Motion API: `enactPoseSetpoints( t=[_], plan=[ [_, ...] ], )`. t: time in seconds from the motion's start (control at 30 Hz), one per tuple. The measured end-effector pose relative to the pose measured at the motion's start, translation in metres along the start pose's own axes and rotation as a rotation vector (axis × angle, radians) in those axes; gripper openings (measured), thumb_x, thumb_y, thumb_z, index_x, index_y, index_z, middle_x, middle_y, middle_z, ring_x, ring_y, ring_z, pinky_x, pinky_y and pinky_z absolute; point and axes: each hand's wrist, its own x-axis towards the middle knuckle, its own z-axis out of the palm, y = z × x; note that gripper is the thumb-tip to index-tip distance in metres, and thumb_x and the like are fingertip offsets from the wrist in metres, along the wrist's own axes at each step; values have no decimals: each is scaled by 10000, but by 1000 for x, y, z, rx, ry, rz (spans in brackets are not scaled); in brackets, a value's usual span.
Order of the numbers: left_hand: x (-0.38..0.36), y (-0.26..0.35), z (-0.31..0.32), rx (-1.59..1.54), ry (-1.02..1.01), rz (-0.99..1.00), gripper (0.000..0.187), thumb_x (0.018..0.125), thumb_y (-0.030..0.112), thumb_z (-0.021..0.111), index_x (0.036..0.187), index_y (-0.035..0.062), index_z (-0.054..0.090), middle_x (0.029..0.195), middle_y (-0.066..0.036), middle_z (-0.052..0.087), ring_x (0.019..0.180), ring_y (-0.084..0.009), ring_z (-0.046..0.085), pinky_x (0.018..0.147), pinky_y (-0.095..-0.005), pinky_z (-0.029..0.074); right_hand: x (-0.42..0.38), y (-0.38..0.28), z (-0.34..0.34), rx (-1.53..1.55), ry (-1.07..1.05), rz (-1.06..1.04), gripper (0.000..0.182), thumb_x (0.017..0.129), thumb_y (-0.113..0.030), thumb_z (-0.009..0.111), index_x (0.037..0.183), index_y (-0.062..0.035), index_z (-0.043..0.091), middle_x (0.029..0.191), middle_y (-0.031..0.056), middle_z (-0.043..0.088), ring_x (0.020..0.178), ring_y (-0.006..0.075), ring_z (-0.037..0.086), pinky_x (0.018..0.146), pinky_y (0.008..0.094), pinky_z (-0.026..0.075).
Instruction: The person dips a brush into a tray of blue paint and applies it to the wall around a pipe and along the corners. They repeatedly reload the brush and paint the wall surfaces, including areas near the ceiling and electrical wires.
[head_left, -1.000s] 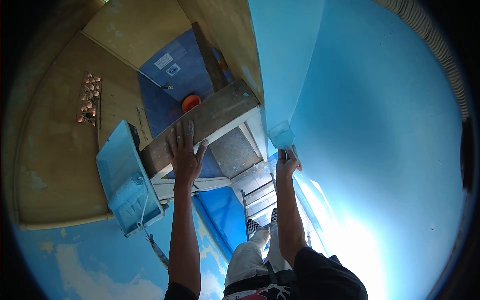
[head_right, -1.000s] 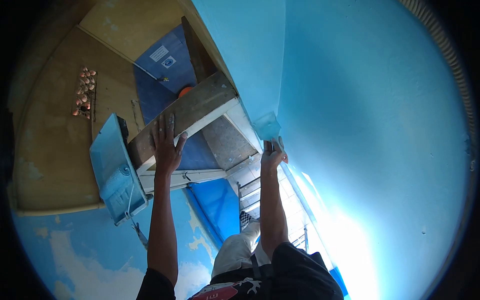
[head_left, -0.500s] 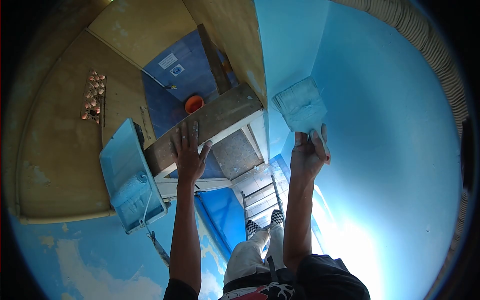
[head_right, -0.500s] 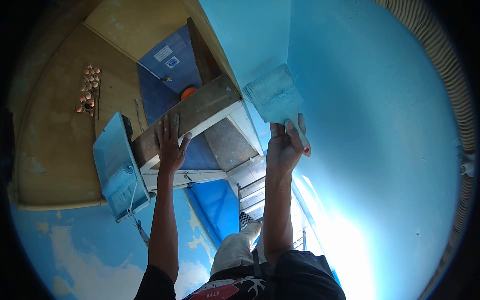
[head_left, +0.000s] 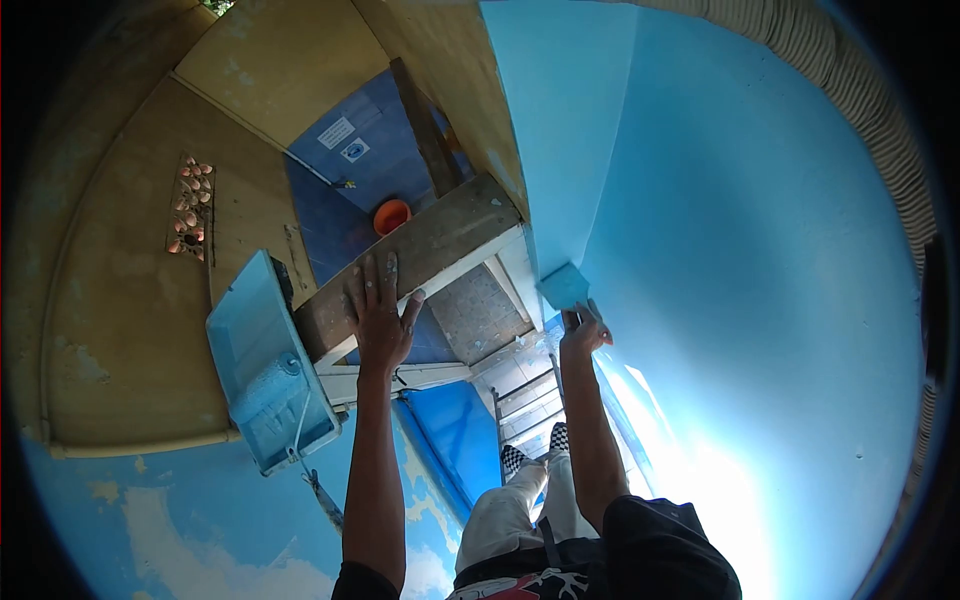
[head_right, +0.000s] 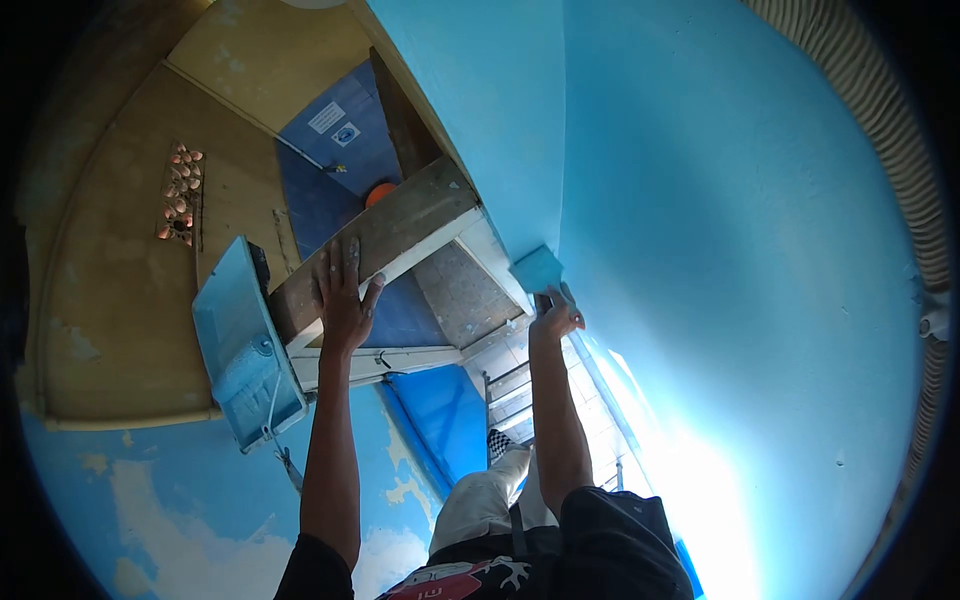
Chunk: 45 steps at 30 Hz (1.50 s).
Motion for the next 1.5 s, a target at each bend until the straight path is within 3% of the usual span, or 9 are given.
enactPoseSetpoints(
  t=[0.07, 0.17, 0.37, 0.47, 0.73, 0.97, 1.17, 1.33, 1.5],
  plan=[
    [-1, 1, -3, 10, -20, -4, 734, 949, 655, 325, 1544, 233, 242, 1594, -146, 199, 1478, -380, 123, 1151, -641, 90, -54, -36, 51, 18, -190, -103, 504, 763, 95, 602, 1255, 99, 497, 1152, 199, 582, 978, 326, 644, 923, 411, 553],
    [-1, 0, 0, 5, -14, 1, 742, 945, 661, 326, 1544, 232, 241, 1593, -145, 202, 1478, -381, 124, 1151, -640, 91, -125, -99, 93, -8, -308, -149, 509, 783, 68, 605, 1268, 115, 456, 1219, 191, 539, 1087, 372, 596, 852, 426, 581],
    [-2, 0, 1, -26, 6, -4, 730, 940, 664, 343, 1536, 251, 263, 1594, -135, 204, 1479, -376, 127, 1154, -642, 90, -155, -145, 115, 298, -679, -169, 599, 806, 36, 616, 1345, 73, 358, 1270, 212, 505, 1127, 331, 565, 989, 469, 475],
    [-1, 0, -2, -4, -28, -10, 743, 943, 667, 320, 1544, 238, 239, 1597, -142, 190, 1478, -381, 122, 1150, -643, 91, -97, -92, 95, 353, -678, -43, 603, 809, 48, 602, 1355, 73, 349, 1285, 214, 498, 1131, 337, 563, 1005, 488, 467],
    [0, 1, -5, -6, -56, -9, 759, 945, 676, 286, 1552, 225, 214, 1595, -158, 186, 1474, -396, 125, 1140, -653, 98, 22, -13, -10, 42, -87, 9, 563, 757, 77, 617, 1298, 93, 461, 1253, 207, 526, 1023, 371, 627, 845, 439, 580],
    [0, 0, -1, -8, -39, -11, 736, 945, 666, 319, 1547, 252, 226, 1596, -141, 192, 1477, -383, 123, 1148, -646, 94, -157, -138, 117, -62, -464, -301, 409, 799, 30, 599, 1197, 88, 524, 1122, 207, 582, 990, 303, 639, 841, 399, 566],
    [0, 0, -1, -14, -45, -33, 724, 942, 663, 343, 1543, 275, 234, 1602, -116, 187, 1484, -361, 116, 1162, -627, 82, -198, -180, 144, 283, -769, -215, 483, 844, 19, 585, 1306, 46, 448, 1177, 177, 580, 1070, 291, 605, 945, 426, 500],
    [3, 0, -2, -26, -37, -19, 746, 931, 680, 343, 1546, 274, 224, 1605, -115, 178, 1486, -358, 104, 1164, -623, 77, -119, -99, 97, 268, -602, -10, 604, 842, 24, 598, 1392, 40, 349, 1223, 171, 561, 1132, 313, 572, 980, 436, 484],
    [1, -2, -1, -30, -87, -44, 758, 925, 687, 348, 1546, 271, 227, 1609, -121, 164, 1489, -358, 92, 1162, -623, 65, -83, -72, 42, -114, -126, -66, 427, 801, 40, 623, 1214, 84, 522, 1204, 199, 545, 1011, 342, 632, 837, 424, 589]
  ],
)
